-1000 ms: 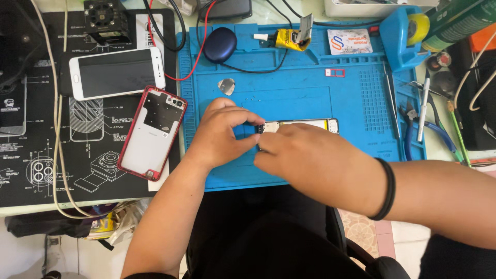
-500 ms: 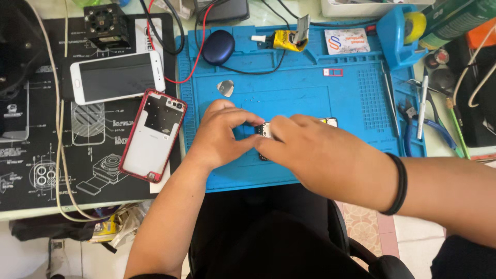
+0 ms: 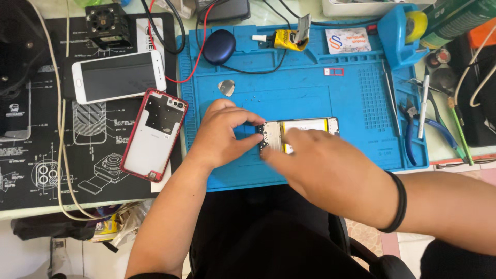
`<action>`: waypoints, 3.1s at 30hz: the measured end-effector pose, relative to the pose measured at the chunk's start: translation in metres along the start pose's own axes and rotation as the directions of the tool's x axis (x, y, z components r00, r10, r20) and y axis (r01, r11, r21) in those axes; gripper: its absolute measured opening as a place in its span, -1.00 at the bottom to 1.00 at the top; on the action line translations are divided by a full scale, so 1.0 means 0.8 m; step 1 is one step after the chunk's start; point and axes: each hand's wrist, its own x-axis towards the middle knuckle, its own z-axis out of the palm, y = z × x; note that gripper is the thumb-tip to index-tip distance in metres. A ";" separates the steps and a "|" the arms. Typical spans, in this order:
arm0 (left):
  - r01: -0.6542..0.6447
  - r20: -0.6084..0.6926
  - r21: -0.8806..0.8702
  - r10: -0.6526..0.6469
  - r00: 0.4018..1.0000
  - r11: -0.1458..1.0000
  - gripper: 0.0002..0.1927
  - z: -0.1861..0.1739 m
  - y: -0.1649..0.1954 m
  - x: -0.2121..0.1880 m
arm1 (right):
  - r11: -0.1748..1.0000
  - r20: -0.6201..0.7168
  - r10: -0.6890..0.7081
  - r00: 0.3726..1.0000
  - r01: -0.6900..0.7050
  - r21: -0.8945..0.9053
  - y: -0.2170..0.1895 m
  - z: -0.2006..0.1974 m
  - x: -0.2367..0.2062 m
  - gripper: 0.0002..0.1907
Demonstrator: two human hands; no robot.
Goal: The person disassembles a red smartphone by removing the SIM tray and prying off the back cover. They then use a screwdriver to remove several screws from the internal metal shield, exposing the battery and motherboard.
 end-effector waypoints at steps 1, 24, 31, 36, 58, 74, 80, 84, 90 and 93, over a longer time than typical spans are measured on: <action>-0.013 -0.008 -0.005 0.013 1.000 1.000 -0.72 0.000 -0.001 -0.001 | 0.998 0.045 0.059 0.997 -0.060 0.033 0.002 0.001 -0.001 -0.67; 0.032 0.020 -0.027 -0.031 0.999 0.999 -0.60 0.004 -0.003 0.000 | 0.909 -0.263 0.318 0.911 -0.213 0.359 0.057 0.026 -0.012 -0.88; 0.012 0.012 -0.020 -0.012 1.000 1.000 -0.60 0.003 -0.002 0.000 | 0.919 -0.239 0.312 0.920 -0.228 0.323 0.039 0.026 0.005 -0.87; 0.008 0.007 -0.019 -0.008 1.000 1.000 -0.61 0.003 -0.003 -0.001 | 0.987 -0.216 0.159 0.963 -0.151 0.056 0.023 0.020 0.016 -0.88; -0.004 -0.028 -0.028 0.003 1.000 1.000 -0.66 0.003 -0.003 -0.002 | 0.983 0.087 -0.002 0.996 0.018 -0.181 0.016 -0.004 0.033 -0.57; -0.061 0.017 -0.063 0.062 0.998 0.996 -0.70 0.001 -0.010 -0.002 | 0.782 -0.019 0.475 0.880 -0.412 0.468 0.054 0.000 0.008 -0.85; -0.052 0.031 -0.055 0.054 0.998 0.997 -0.73 -0.001 -0.008 -0.001 | 0.684 0.011 0.483 0.875 -0.385 0.620 0.067 0.006 -0.001 -0.86; -0.031 0.027 -0.028 0.031 0.999 0.999 -0.82 0.001 -0.005 0.000 | 0.876 -0.089 0.278 0.956 -0.215 0.433 0.051 0.014 -0.006 -0.87; -0.023 0.021 -0.007 0.024 0.999 1.000 -0.81 0.000 0.000 0.002 | 0.908 -0.109 0.301 0.947 -0.249 0.338 0.036 0.018 0.000 -0.87; -0.027 0.014 -0.012 0.027 1.000 1.000 -0.81 -0.001 0.001 0.002 | 0.919 -0.130 0.283 0.950 -0.230 0.319 0.033 0.017 0.002 -0.87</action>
